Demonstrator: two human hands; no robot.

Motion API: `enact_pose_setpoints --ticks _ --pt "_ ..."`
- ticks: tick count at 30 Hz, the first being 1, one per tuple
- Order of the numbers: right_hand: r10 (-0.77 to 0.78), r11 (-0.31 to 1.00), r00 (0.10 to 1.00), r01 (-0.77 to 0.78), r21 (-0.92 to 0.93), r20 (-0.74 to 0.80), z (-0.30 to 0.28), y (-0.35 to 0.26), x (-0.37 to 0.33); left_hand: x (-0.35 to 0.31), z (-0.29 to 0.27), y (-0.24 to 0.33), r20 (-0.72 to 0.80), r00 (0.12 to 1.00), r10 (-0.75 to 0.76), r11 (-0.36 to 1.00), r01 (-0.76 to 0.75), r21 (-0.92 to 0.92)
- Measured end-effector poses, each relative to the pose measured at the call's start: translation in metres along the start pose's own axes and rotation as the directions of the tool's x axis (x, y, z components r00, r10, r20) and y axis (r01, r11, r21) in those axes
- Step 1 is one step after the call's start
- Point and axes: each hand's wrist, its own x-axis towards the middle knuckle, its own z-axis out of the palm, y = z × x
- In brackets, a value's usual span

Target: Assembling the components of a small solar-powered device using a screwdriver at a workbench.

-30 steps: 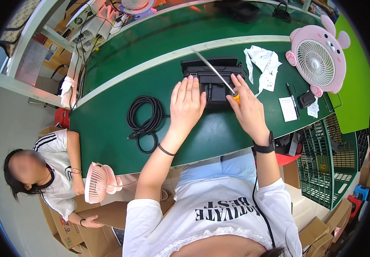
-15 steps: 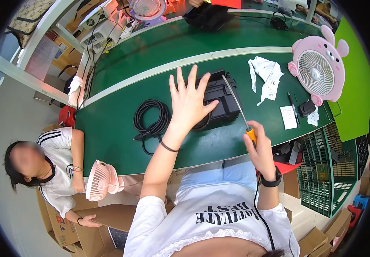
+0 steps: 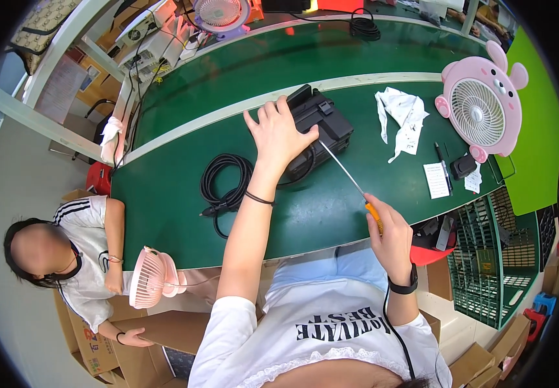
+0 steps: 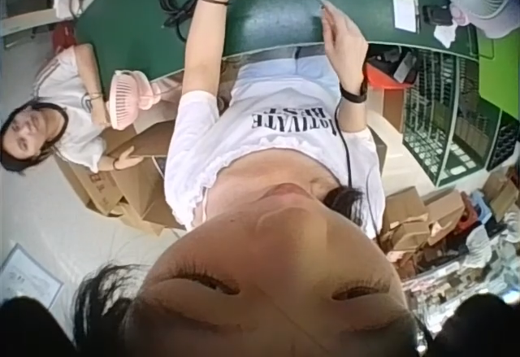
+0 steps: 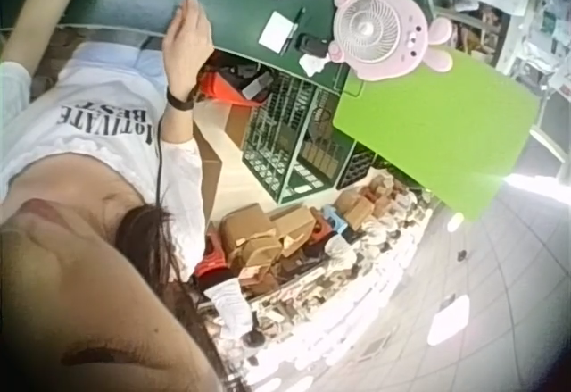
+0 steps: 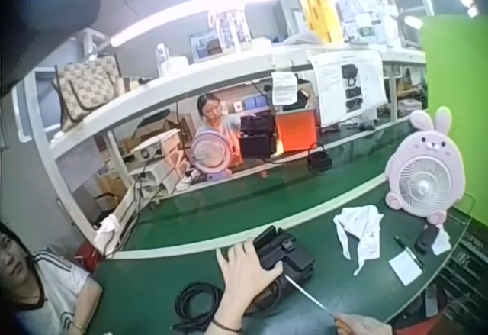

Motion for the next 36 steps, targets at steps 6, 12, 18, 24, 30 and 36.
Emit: enact_pose_setpoints --ticks 6,12,18,24,30,36 --pt "-0.072 0.991 0.997 0.067 -0.114 -0.036 0.004 -0.008 0.008 0.016 -0.013 0.012 0.155 0.987 0.031 0.98 -0.06 0.187" --pt "-0.1 0.99 0.992 0.091 -0.11 -0.072 0.014 -0.007 0.015 0.003 -0.004 -0.007 0.017 0.996 0.091 0.993 -0.092 0.067" --pt "-0.157 0.982 0.983 0.145 -0.122 -0.097 0.024 -0.006 0.02 -0.003 0.003 -0.015 -0.027 0.999 -0.03 0.989 0.025 -0.147" --pt "-0.115 0.992 0.991 0.11 -0.067 -0.072 0.027 -0.007 0.017 -0.005 0.009 -0.022 -0.128 0.991 0.025 0.981 -0.05 -0.19" --pt "-0.038 0.999 0.999 0.038 0.03 -0.016 0.022 -0.009 0.019 -0.005 0.012 -0.021 -0.159 0.986 0.048 0.98 -0.077 -0.185" --pt "-0.154 0.95 0.984 0.121 -0.287 -0.094 0.026 -0.01 0.02 -0.006 0.012 -0.022 -0.168 0.984 0.051 0.977 -0.084 -0.196"
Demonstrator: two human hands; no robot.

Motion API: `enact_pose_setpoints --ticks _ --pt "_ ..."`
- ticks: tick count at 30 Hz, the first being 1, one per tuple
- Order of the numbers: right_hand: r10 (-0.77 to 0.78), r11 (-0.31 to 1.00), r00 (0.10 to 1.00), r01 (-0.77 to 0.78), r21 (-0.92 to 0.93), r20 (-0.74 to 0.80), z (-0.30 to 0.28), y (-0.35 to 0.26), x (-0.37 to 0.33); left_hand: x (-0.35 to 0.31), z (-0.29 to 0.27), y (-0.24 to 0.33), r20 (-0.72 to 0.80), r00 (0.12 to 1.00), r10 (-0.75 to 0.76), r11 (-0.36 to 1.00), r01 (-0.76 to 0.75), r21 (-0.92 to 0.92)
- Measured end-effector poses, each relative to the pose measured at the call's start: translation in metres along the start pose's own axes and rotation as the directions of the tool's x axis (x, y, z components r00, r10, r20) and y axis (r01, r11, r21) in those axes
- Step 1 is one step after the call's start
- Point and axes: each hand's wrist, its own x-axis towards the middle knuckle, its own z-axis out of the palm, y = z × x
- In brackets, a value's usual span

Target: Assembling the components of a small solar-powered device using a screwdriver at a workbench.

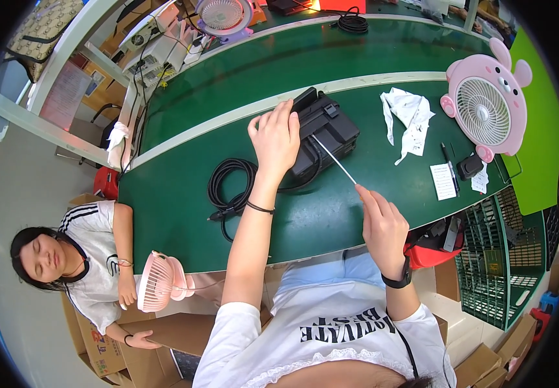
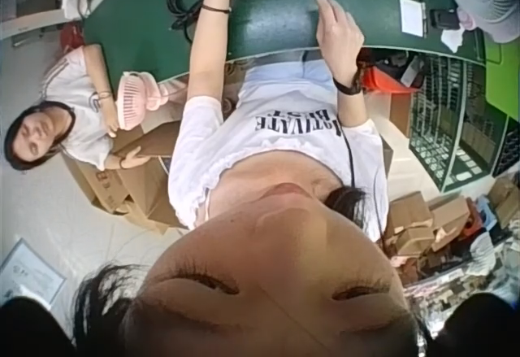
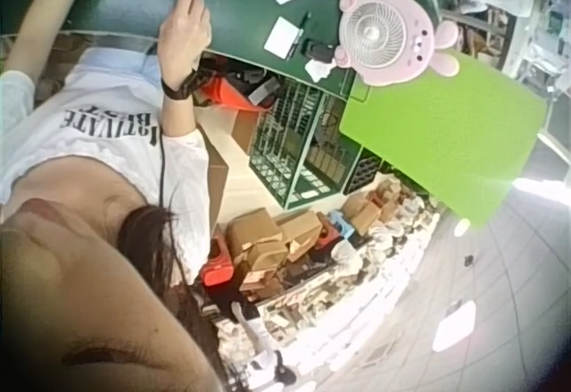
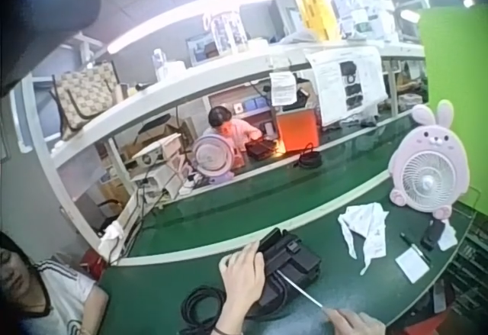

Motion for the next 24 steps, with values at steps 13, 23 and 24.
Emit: enact_pose_setpoints --ticks 13,23,24 --pt "0.031 0.967 0.994 -0.057 0.247 0.108 -0.023 -0.014 0.003 0.0 -0.002 0.004 0.053 0.997 -0.049 0.999 0.047 0.025" --pt "-0.033 0.996 0.991 0.044 -0.081 0.127 -0.012 -0.028 -0.005 -0.001 -0.002 0.004 0.053 0.997 -0.052 0.998 0.05 0.034" --pt "-0.034 0.996 0.991 0.045 -0.081 0.126 -0.013 -0.03 -0.004 -0.001 -0.002 0.003 0.045 0.998 -0.048 0.998 0.047 0.039"
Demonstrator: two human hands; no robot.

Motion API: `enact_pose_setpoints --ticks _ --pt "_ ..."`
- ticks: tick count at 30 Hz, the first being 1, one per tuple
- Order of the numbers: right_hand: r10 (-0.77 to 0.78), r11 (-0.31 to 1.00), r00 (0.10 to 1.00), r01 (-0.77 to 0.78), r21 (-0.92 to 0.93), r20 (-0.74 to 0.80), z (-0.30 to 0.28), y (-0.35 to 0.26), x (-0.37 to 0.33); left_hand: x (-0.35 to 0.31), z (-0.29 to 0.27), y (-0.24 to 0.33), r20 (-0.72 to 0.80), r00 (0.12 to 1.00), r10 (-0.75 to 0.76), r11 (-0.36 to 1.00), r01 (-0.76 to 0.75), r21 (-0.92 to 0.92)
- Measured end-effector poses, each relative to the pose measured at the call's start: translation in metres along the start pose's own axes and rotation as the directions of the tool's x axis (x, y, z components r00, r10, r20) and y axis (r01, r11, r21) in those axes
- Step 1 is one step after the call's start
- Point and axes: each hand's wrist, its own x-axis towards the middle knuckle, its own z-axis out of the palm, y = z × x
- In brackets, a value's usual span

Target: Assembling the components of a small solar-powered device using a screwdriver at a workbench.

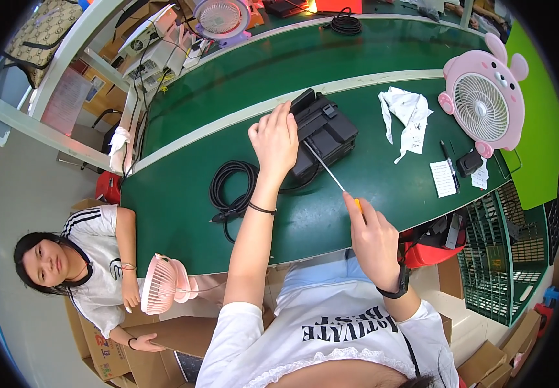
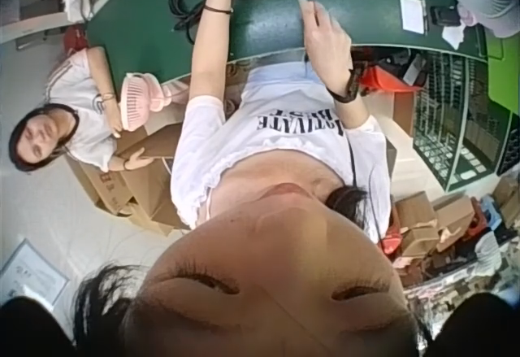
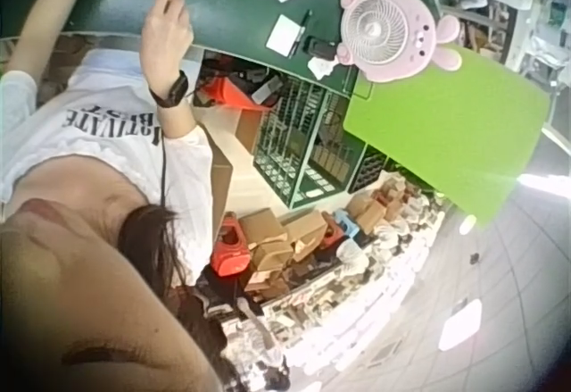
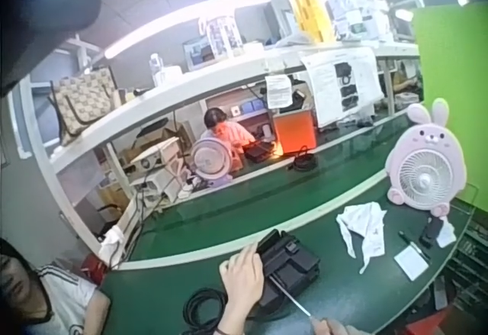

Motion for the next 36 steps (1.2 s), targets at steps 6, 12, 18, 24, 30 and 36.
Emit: enact_pose_setpoints --ticks 6,12,18,24,30,36 --pt "-0.033 0.999 0.999 0.034 -0.013 0.017 -0.005 -0.003 0.001 0.0 -0.002 0.001 0.005 1.0 0.021 1.0 -0.021 0.013" --pt "0.045 0.947 0.987 -0.091 0.306 0.156 0.008 -0.001 0.001 -0.004 0.002 -0.006 -0.069 0.995 0.071 0.997 -0.069 0.031" --pt "0.067 0.587 0.948 -0.289 0.756 0.31 0.006 0.022 0.003 -0.003 -0.004 -0.007 -0.067 0.994 0.086 0.996 -0.088 -0.031" --pt "0.039 0.391 0.858 -0.484 0.783 0.512 -0.016 0.035 -0.005 -0.02 -0.015 -0.003 -0.077 0.997 0.03 0.997 -0.036 -0.068" --pt "0.149 0.172 0.962 -0.254 0.952 0.23 -0.04 0.076 -0.029 -0.056 -0.043 -0.004 -0.109 0.992 0.069 0.951 -0.098 -0.294" --pt "0.53 0.291 0.843 -0.287 0.913 0.096 0.018 0.076 0.005 -0.085 -0.064 0.016 -0.25 0.913 0.324 0.9 -0.379 -0.217"
